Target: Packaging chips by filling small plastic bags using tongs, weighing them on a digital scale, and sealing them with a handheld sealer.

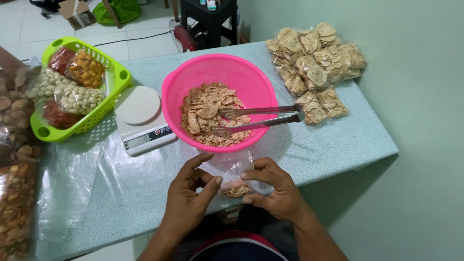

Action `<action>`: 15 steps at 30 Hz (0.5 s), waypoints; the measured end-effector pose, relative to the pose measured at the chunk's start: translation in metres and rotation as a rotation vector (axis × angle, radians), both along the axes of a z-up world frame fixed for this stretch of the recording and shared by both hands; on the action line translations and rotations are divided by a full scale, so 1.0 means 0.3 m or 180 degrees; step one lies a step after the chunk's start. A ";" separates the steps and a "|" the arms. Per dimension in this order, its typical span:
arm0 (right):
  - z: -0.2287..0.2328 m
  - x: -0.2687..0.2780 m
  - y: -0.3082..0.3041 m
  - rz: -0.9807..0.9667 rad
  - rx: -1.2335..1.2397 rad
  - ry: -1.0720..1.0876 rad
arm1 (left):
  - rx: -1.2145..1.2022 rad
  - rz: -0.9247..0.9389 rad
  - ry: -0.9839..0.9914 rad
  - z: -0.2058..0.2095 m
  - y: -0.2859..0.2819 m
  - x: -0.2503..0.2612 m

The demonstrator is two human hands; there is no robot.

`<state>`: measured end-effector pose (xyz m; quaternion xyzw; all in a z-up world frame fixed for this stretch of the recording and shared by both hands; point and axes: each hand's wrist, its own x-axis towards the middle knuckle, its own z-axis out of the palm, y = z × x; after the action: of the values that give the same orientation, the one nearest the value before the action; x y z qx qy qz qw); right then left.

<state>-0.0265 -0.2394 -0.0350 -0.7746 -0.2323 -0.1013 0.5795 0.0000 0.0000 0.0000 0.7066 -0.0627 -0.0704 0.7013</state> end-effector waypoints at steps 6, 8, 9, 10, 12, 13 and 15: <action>0.051 0.018 0.020 -0.0088 -0.1082 -0.0093 | 0.0563 0.0077 -0.0520 -0.045 0.001 0.007; 0.031 0.014 0.012 -0.0071 -0.1085 -0.0043 | 0.0644 -0.0137 -0.0726 -0.026 0.014 0.006; 0.021 0.012 0.007 -0.0076 -0.1096 0.0001 | 0.0715 -0.0372 -0.0942 -0.015 0.020 0.007; 0.020 0.011 0.009 -0.0071 -0.1088 0.0007 | 0.0724 -0.0370 -0.0934 -0.020 0.024 0.007; 0.017 0.007 0.012 -0.0097 -0.0977 0.0039 | 0.0964 -0.0532 -0.1181 -0.030 0.030 0.007; 0.021 0.005 0.015 -0.0094 -0.0974 0.0039 | 0.0967 -0.0530 -0.1180 -0.026 0.027 0.003; 0.030 0.004 0.023 -0.0145 -0.0847 0.0042 | 0.0973 -0.0268 -0.0767 -0.017 0.021 -0.003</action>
<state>-0.0254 -0.2326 -0.0262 -0.8504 -0.2221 -0.0776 0.4706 -0.0009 0.0064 -0.0052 0.8049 -0.1642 -0.0232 0.5697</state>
